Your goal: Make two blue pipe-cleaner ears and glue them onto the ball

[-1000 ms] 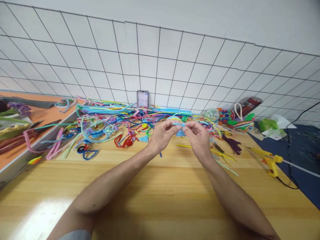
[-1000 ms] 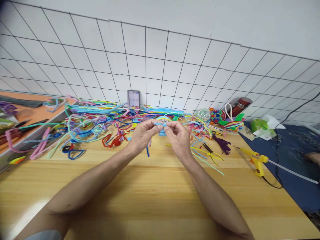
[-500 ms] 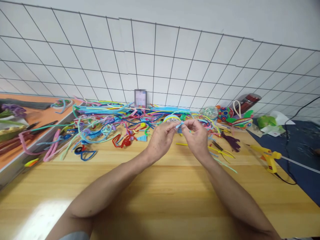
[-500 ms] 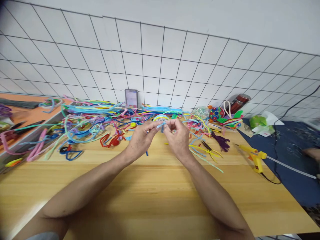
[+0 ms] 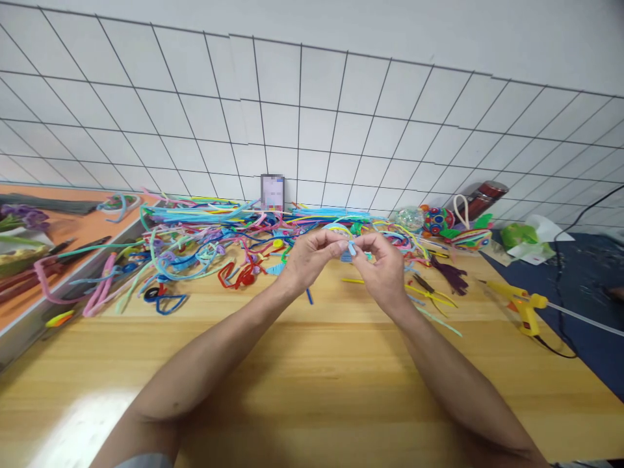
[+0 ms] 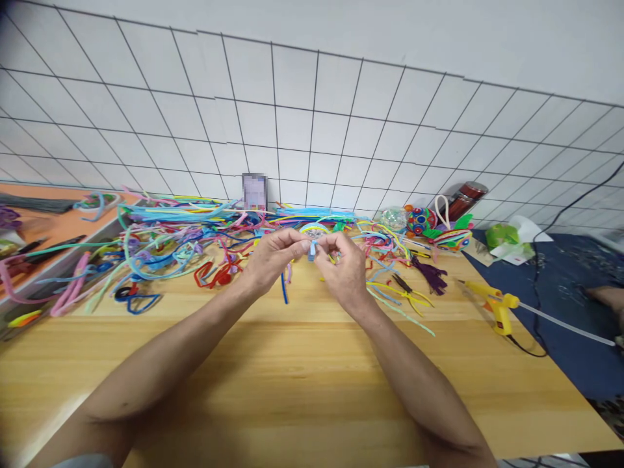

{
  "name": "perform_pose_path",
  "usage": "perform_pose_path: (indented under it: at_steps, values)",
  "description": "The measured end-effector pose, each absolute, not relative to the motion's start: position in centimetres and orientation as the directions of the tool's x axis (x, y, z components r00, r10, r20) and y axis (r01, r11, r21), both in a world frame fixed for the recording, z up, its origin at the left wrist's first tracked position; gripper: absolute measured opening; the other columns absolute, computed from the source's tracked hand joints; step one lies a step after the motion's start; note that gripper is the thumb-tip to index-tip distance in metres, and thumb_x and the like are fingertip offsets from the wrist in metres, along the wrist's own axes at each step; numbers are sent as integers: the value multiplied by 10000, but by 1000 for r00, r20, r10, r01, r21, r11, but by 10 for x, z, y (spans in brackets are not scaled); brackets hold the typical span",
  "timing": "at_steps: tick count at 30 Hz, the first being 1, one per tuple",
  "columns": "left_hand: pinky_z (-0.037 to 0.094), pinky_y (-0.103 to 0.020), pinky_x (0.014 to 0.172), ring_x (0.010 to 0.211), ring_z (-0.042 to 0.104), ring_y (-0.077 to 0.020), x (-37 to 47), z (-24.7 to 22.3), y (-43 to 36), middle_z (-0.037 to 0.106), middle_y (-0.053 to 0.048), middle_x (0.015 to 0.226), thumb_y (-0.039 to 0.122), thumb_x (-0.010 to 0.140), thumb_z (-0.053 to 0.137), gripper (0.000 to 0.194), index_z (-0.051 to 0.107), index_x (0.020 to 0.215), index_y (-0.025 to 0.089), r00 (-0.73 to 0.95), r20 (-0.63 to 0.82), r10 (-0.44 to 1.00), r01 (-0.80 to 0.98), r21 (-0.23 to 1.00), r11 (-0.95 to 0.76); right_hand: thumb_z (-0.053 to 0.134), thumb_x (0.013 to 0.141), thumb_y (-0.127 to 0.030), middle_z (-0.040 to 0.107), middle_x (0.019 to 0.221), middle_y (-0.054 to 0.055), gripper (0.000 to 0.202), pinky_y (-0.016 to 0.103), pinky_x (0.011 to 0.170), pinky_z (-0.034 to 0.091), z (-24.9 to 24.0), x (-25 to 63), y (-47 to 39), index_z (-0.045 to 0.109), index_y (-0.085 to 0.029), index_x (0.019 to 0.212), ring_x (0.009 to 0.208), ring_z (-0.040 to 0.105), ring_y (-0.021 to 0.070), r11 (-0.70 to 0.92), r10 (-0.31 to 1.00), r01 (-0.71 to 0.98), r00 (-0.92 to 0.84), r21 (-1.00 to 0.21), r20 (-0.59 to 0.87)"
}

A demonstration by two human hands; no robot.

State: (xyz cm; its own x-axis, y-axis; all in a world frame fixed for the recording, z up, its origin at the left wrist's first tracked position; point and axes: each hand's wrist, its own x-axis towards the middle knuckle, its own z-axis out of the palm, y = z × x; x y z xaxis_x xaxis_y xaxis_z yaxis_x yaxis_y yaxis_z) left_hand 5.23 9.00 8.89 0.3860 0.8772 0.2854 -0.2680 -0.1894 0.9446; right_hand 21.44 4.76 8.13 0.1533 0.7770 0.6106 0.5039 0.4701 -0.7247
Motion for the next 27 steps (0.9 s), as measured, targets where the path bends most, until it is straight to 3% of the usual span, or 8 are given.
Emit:
perform_pose_path:
  at_steps: [7, 13, 23, 27]
  values:
    - [484, -212, 514, 653, 605, -122, 56, 86, 85, 737, -44, 788, 519, 754, 881, 395, 791, 851, 147, 364, 260, 895, -247, 953, -177, 713, 853, -276, 740, 799, 7, 46, 343, 741, 524, 81, 213, 47, 682, -251, 830, 743, 665, 188, 471, 751, 538, 172, -699, 638]
    - [459, -208, 514, 636, 589, -117, 54, 86, 83, 731, -37, 779, 516, 828, 808, 362, 803, 847, 155, 362, 282, 888, -206, 954, -219, 751, 848, -325, 733, 758, -8, 113, 314, 681, 502, 83, 217, 51, 675, -242, 860, 695, 641, 167, 455, 811, 430, 162, -780, 562]
    - [429, -190, 506, 601, 524, -92, 52, 86, 91, 683, -17, 704, 500, 700, 922, 396, 780, 803, 145, 433, 216, 875, -264, 959, -105, 716, 843, -300, 753, 832, 1, 84, 334, 740, 519, 76, 218, 53, 673, -254, 899, 771, 675, 186, 476, 794, 467, 136, -745, 592]
    - [440, -209, 516, 595, 533, -95, 51, 87, 90, 707, -24, 746, 534, 729, 895, 416, 775, 834, 150, 423, 239, 874, -255, 957, -138, 704, 864, -309, 753, 879, 13, 113, 331, 734, 525, 79, 222, 52, 684, -249, 958, 803, 671, 190, 478, 815, 427, 111, -768, 569]
